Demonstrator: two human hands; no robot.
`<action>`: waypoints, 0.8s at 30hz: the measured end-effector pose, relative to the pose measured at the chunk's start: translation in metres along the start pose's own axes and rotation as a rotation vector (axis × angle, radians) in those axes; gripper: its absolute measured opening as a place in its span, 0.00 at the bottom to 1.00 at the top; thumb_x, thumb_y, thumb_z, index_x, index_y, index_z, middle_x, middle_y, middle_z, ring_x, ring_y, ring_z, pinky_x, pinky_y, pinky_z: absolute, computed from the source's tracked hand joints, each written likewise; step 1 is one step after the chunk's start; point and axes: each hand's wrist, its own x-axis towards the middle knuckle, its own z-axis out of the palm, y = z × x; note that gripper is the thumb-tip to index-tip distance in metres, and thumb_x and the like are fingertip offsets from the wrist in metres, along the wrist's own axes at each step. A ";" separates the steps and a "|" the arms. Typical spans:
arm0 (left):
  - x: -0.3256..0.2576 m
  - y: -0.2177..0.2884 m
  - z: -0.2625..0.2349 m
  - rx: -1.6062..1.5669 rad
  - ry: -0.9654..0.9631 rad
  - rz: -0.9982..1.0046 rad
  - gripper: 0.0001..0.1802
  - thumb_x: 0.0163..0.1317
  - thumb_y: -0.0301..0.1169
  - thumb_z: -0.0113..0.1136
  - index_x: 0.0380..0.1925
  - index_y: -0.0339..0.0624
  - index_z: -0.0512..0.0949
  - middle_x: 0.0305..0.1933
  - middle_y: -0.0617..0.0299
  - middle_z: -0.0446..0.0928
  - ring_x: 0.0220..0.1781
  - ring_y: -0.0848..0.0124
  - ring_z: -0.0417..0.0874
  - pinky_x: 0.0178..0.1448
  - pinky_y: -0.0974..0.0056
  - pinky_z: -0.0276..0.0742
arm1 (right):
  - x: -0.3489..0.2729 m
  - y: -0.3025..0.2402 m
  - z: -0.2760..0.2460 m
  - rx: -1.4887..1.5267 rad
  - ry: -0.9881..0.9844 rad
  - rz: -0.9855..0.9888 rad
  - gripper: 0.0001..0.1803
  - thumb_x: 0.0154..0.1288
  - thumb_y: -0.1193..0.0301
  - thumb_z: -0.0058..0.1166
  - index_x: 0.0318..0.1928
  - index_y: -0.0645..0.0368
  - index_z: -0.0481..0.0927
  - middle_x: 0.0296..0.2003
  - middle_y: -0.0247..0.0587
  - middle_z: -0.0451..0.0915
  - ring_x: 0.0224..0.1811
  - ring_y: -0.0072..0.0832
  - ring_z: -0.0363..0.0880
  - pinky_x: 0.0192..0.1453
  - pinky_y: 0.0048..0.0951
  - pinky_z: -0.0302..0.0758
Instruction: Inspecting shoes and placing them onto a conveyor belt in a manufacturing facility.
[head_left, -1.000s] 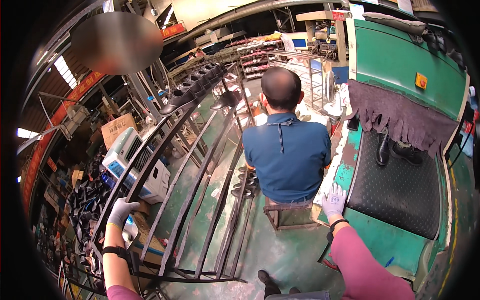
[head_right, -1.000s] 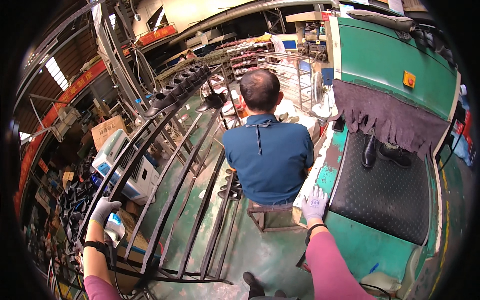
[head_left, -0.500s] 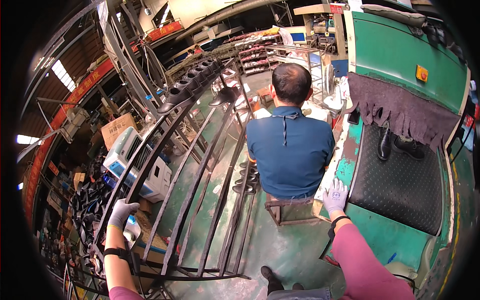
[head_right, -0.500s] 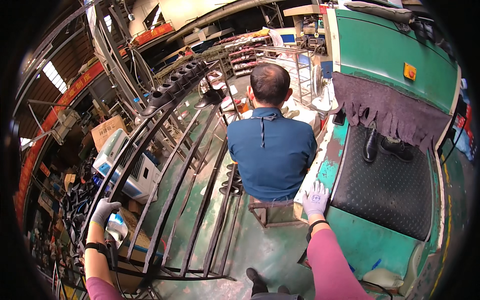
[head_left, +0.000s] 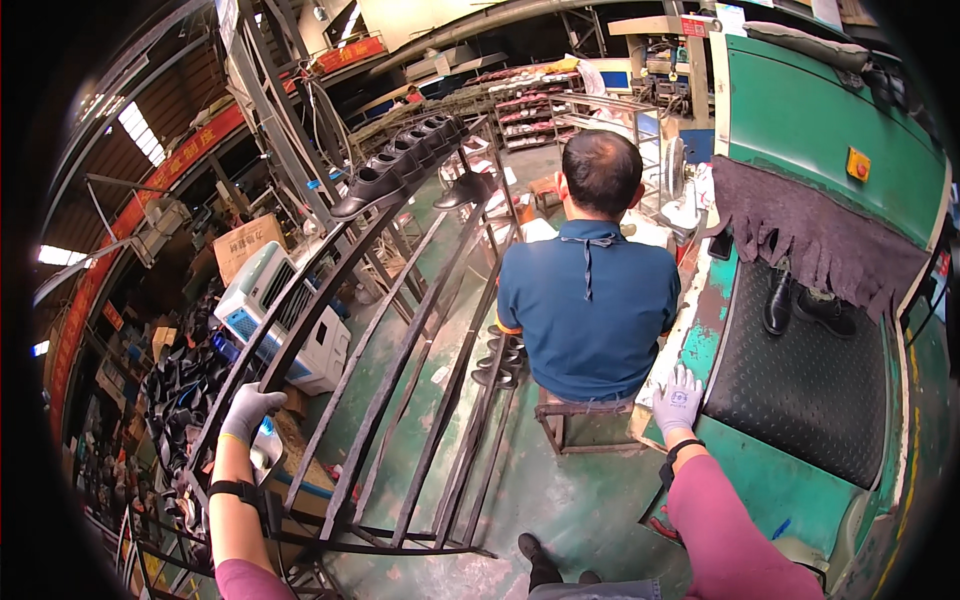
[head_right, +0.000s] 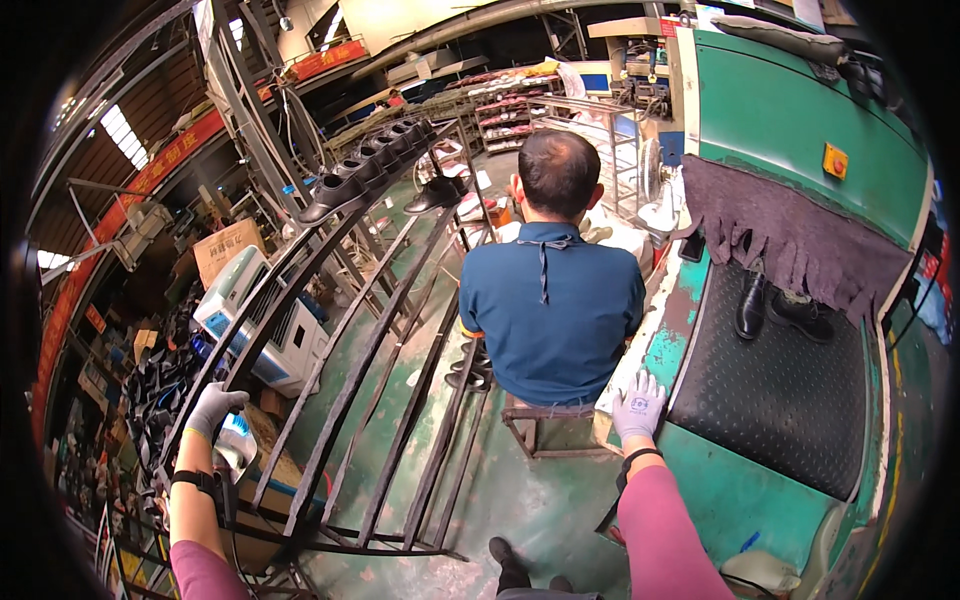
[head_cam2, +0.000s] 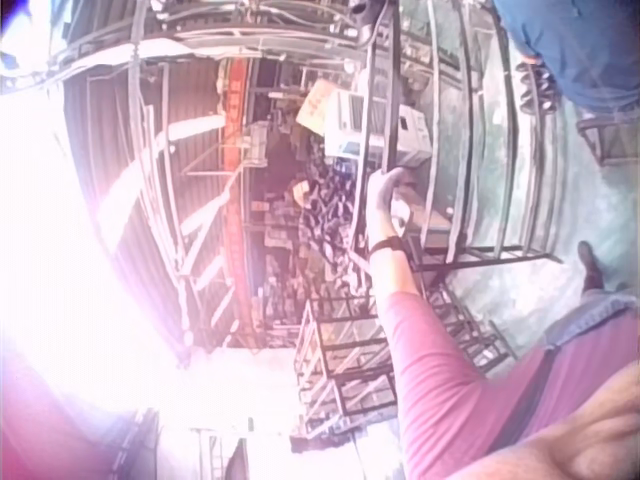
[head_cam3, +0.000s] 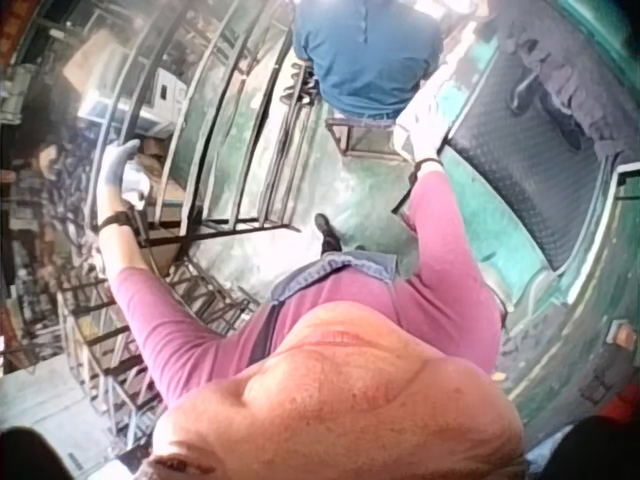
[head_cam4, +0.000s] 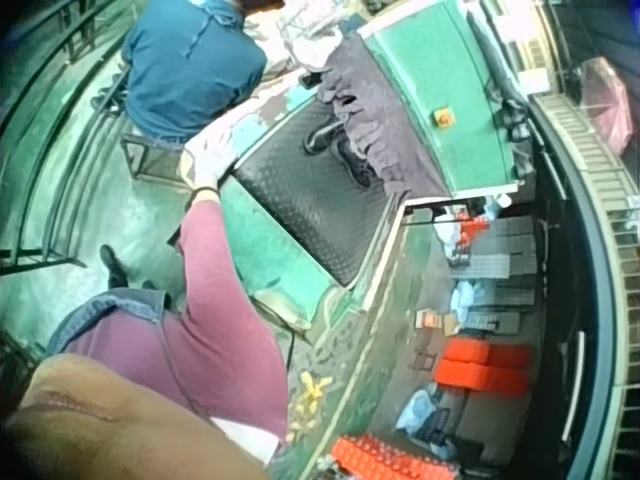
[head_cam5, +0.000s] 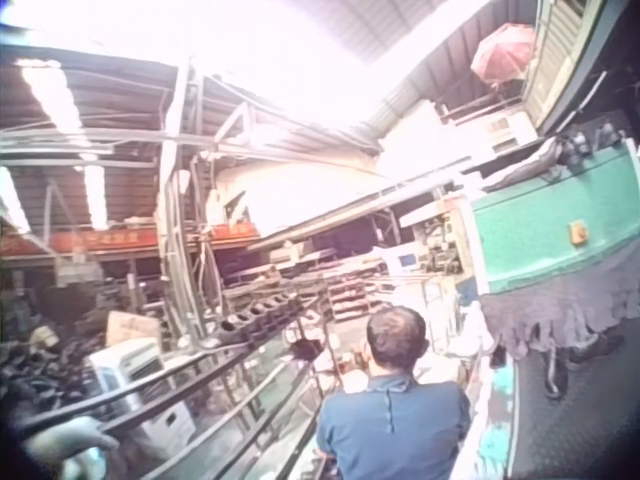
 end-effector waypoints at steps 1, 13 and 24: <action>0.000 -0.002 -0.002 0.010 0.001 0.006 0.12 0.53 0.31 0.72 0.34 0.35 0.84 0.27 0.62 0.82 0.27 0.72 0.81 0.35 0.64 0.77 | 0.000 -0.001 0.000 0.010 -0.004 0.006 0.35 0.69 0.51 0.51 0.70 0.56 0.72 0.75 0.43 0.66 0.77 0.40 0.60 0.81 0.50 0.49; 0.001 0.002 0.003 0.078 -0.003 0.033 0.11 0.52 0.32 0.71 0.32 0.36 0.84 0.26 0.63 0.82 0.26 0.72 0.81 0.35 0.65 0.77 | -0.005 0.006 -0.003 0.025 -0.002 0.023 0.33 0.68 0.54 0.52 0.70 0.55 0.72 0.74 0.41 0.67 0.77 0.39 0.61 0.80 0.50 0.51; 0.014 -0.016 -0.009 -0.004 -0.048 0.034 0.11 0.54 0.31 0.71 0.34 0.35 0.84 0.27 0.62 0.81 0.25 0.72 0.80 0.32 0.66 0.78 | -0.002 -0.003 -0.007 -0.007 -0.003 -0.001 0.33 0.69 0.52 0.51 0.69 0.56 0.73 0.73 0.45 0.68 0.75 0.41 0.63 0.79 0.52 0.52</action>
